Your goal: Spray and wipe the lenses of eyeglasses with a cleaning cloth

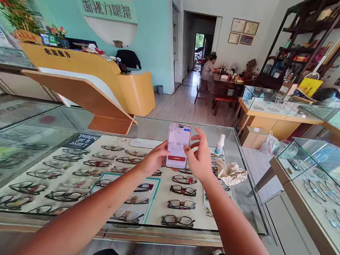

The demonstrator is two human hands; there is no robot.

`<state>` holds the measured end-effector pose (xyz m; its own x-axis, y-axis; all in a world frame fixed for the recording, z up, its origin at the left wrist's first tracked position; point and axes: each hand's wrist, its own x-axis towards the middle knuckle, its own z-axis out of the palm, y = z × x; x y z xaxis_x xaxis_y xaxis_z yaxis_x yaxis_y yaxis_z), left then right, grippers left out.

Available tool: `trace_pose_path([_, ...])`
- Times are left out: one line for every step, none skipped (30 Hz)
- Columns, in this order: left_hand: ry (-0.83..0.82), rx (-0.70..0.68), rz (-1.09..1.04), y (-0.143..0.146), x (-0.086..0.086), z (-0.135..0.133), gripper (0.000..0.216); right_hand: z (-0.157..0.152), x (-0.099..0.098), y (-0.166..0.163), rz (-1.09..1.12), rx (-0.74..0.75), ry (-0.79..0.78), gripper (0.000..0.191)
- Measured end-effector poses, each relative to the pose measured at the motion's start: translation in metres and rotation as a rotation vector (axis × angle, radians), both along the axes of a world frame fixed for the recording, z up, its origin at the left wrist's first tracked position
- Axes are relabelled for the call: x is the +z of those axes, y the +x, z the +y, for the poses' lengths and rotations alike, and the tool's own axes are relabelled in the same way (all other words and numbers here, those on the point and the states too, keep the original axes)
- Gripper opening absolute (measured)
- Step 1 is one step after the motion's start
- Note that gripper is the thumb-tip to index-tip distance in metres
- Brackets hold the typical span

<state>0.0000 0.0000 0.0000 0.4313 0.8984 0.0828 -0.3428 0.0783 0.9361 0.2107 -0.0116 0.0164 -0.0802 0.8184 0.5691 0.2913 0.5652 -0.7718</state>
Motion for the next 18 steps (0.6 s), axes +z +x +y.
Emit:
trace_pose_path([0.0, -0.013, 0.006, 0.001, -0.001, 0.0, 0.069, -0.002, 0.002, 0.0, -0.035, 0.004, 0.029, 0.072])
trace_pose_path([0.0, -0.025, 0.01, 0.001, -0.002, 0.001, 0.069, -0.004, 0.005, -0.001, -0.063, 0.006, 0.053, 0.072])
trace_pose_path([0.001, -0.035, 0.011, 0.002, -0.003, 0.001, 0.069, -0.005, 0.006, -0.001, -0.083, 0.007, 0.069, 0.073])
trace_pose_path([0.003, -0.044, 0.01, 0.002, -0.005, 0.001, 0.069, -0.006, 0.008, -0.002, -0.097, 0.007, 0.08, 0.074])
trace_pose_path([0.005, -0.051, 0.007, 0.002, -0.006, 0.001, 0.07, -0.007, 0.008, -0.002, -0.104, 0.007, 0.083, 0.075])
trace_pose_path([0.006, -0.058, 0.001, 0.002, -0.007, 0.002, 0.07, -0.007, 0.008, -0.002, -0.103, 0.006, 0.08, 0.076])
trace_pose_path([0.008, -0.064, -0.008, 0.001, -0.008, 0.002, 0.069, -0.006, 0.007, -0.002, -0.093, 0.001, 0.073, 0.078])
trace_pose_path([0.011, -0.07, -0.019, 0.001, -0.008, 0.002, 0.068, -0.005, 0.005, -0.001, -0.078, -0.008, 0.061, 0.079])
trace_pose_path([0.015, -0.078, -0.031, 0.001, -0.008, 0.002, 0.065, -0.003, 0.003, 0.0, -0.06, -0.019, 0.047, 0.078])
trace_pose_path([0.019, -0.086, -0.041, 0.001, -0.008, 0.002, 0.063, -0.001, 0.001, 0.0, -0.041, -0.033, 0.03, 0.075])
trace_pose_path([0.023, -0.093, -0.05, 0.001, -0.007, 0.002, 0.062, 0.0, -0.001, 0.001, -0.026, -0.048, 0.01, 0.07])
trace_pose_path([0.026, -0.097, -0.057, 0.001, -0.006, 0.002, 0.06, 0.002, -0.002, 0.001, -0.013, -0.065, -0.009, 0.065])
trace_pose_path([0.025, -0.096, -0.063, 0.001, -0.005, 0.001, 0.06, 0.003, -0.003, 0.002, -0.006, -0.083, -0.027, 0.059])
trace_pose_path([0.021, -0.088, -0.068, 0.002, -0.004, 0.001, 0.06, 0.004, -0.003, 0.001, -0.004, -0.1, -0.042, 0.054])
trace_pose_path([0.013, -0.076, -0.074, 0.002, -0.002, 0.001, 0.06, 0.003, -0.002, 0.0, -0.004, -0.116, -0.053, 0.051])
trace_pose_path([0.005, -0.063, -0.082, 0.002, -0.001, 0.0, 0.061, 0.001, -0.001, -0.001, -0.006, -0.132, -0.06, 0.048])
trace_pose_path([-0.003, -0.052, -0.092, 0.003, 0.0, 0.0, 0.061, -0.002, 0.0, -0.004, -0.011, -0.15, -0.063, 0.047])
trace_pose_path([-0.01, -0.045, -0.102, 0.003, 0.001, 0.0, 0.062, -0.006, 0.002, -0.006, -0.019, -0.169, -0.066, 0.046])
